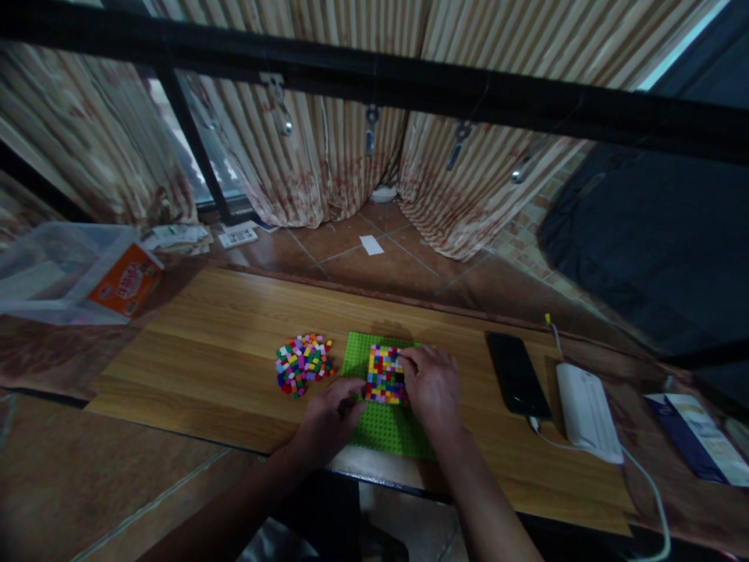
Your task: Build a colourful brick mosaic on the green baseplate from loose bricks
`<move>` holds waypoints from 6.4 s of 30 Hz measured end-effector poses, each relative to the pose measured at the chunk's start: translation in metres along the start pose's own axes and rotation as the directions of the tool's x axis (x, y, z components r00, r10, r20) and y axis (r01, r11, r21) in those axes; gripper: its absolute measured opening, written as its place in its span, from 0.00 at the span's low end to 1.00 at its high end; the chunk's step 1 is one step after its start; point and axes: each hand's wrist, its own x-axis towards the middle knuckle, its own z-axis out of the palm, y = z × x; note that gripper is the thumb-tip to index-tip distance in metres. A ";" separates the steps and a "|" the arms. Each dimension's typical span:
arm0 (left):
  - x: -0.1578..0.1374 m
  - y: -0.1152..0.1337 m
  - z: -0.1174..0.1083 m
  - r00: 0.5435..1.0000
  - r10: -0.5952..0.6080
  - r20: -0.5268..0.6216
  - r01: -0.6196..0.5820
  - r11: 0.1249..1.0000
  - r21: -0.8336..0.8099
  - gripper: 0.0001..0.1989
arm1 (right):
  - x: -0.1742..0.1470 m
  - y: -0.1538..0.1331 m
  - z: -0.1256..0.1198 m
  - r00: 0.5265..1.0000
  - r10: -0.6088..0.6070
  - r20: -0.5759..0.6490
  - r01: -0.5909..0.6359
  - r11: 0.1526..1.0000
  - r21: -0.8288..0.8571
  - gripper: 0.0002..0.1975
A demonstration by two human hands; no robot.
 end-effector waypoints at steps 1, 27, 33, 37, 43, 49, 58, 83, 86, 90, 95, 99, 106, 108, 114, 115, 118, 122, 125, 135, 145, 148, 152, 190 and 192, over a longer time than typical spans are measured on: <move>0.000 0.000 0.000 1.000 -0.002 0.004 0.002 1.000 0.002 0.13 | -0.001 -0.001 0.000 1.000 0.006 -0.015 -0.006 1.000 -0.018 0.14; -0.001 -0.002 0.001 0.999 0.031 -0.008 -0.031 0.999 0.007 0.14 | -0.021 -0.008 0.005 0.994 -0.080 -0.074 0.071 0.990 -0.124 0.13; -0.001 -0.003 0.002 1.000 0.019 0.003 -0.019 0.999 0.035 0.14 | -0.019 -0.009 0.006 0.995 -0.078 -0.065 0.074 0.995 -0.060 0.14; -0.001 -0.002 0.002 1.000 0.013 -0.009 -0.013 0.999 0.040 0.13 | -0.018 -0.010 0.004 0.996 -0.073 -0.050 0.072 0.997 -0.023 0.14; -0.001 -0.001 0.003 1.000 0.028 -0.009 -0.027 0.997 0.078 0.15 | -0.028 -0.002 0.000 0.982 0.091 -0.168 -0.053 0.975 0.215 0.16; -0.001 -0.003 0.004 0.999 0.036 0.019 -0.038 0.988 0.148 0.15 | -0.055 0.003 0.006 0.916 0.390 -0.093 -0.346 0.887 0.305 0.24; 0.009 0.005 0.006 0.997 0.017 0.071 -0.031 0.977 0.209 0.15 | -0.074 0.000 0.005 0.892 0.447 -0.068 -0.420 0.874 0.244 0.27; -0.043 -0.030 -0.094 0.977 -0.085 -0.196 0.123 0.973 0.193 0.26 | 0.036 -0.151 0.096 0.951 -0.135 0.278 0.081 0.977 0.198 0.11; -0.043 -0.030 -0.095 0.976 -0.098 -0.195 0.131 0.978 0.164 0.25 | 0.035 -0.148 0.095 0.959 -0.114 0.260 0.045 0.965 0.258 0.09; -0.042 -0.030 -0.098 0.959 -0.122 -0.257 0.135 0.990 0.033 0.23 | 0.027 -0.144 0.080 0.977 -0.109 0.183 0.018 0.897 0.441 0.09; -0.033 -0.015 -0.101 0.908 -0.281 -0.310 0.180 0.932 -0.315 0.17 | 0.002 -0.143 0.050 0.982 -0.028 0.186 -0.092 0.791 0.605 0.09; -0.017 0.006 -0.095 0.943 -0.290 -0.164 0.153 0.815 -0.558 0.13 | -0.015 -0.146 0.028 0.984 -0.024 0.175 -0.098 0.751 0.653 0.09; -0.006 0.030 -0.084 0.966 -0.252 -0.061 0.166 0.781 -0.602 0.10 | -0.028 -0.138 0.001 0.979 0.091 0.181 -0.199 0.605 0.771 0.08; -0.007 0.037 -0.081 0.969 -0.243 -0.042 0.170 0.779 -0.603 0.10 | -0.031 -0.135 -0.003 0.970 0.129 0.205 -0.242 0.516 0.821 0.09; -0.008 0.053 -0.070 0.963 -0.270 -0.009 0.206 0.756 -0.621 0.09 | -0.039 -0.129 -0.011 0.919 0.287 0.271 -0.349 0.271 0.897 0.09; -0.008 0.054 -0.068 0.958 -0.286 -0.001 0.222 0.744 -0.630 0.09 | -0.040 -0.127 -0.012 0.908 0.309 0.282 -0.362 0.240 0.901 0.09; -0.007 0.057 -0.062 0.938 -0.345 0.040 0.278 0.676 -0.682 0.09 | -0.044 -0.121 -0.012 0.882 0.365 0.297 -0.379 0.176 0.909 0.10; -0.004 0.059 -0.054 0.883 -0.444 0.152 0.375 0.473 -0.797 0.11 | -0.048 -0.113 -0.010 0.846 0.419 0.330 -0.398 0.084 0.914 0.11; -0.002 0.058 -0.050 0.851 -0.468 0.239 0.408 0.301 -0.862 0.13 | -0.050 -0.108 -0.010 0.830 0.439 0.345 -0.396 0.028 0.918 0.12; 0.003 0.038 -0.046 0.720 -0.564 0.405 0.485 -0.008 -0.874 0.07 | -0.065 -0.057 -0.019 0.750 0.630 0.202 -0.410 0.202 0.890 0.16; 0.006 0.032 -0.039 0.716 -0.561 0.416 0.519 0.029 -0.854 0.09 | -0.075 -0.034 -0.027 0.789 0.604 0.109 -0.452 0.452 0.769 0.14; 0.005 0.031 -0.042 0.742 -0.508 0.438 0.497 -0.023 -0.868 0.14 | -0.074 -0.048 -0.024 0.839 0.533 0.111 -0.446 0.555 0.702 0.12; 0.003 0.029 -0.044 0.776 -0.450 0.442 0.485 -0.024 -0.874 0.17 | -0.074 -0.068 -0.022 0.902 0.407 0.141 -0.395 0.651 0.648 0.11; -0.032 0.016 -0.070 0.847 -0.436 0.303 0.348 0.025 -0.937 0.17 | -0.061 -0.142 0.020 0.995 -0.018 0.102 -0.020 0.933 0.359 0.11; -0.035 0.018 -0.065 0.839 -0.439 0.322 0.369 0.023 -0.929 0.17 | -0.062 -0.137 0.019 0.995 -0.020 0.096 -0.008 0.959 0.285 0.09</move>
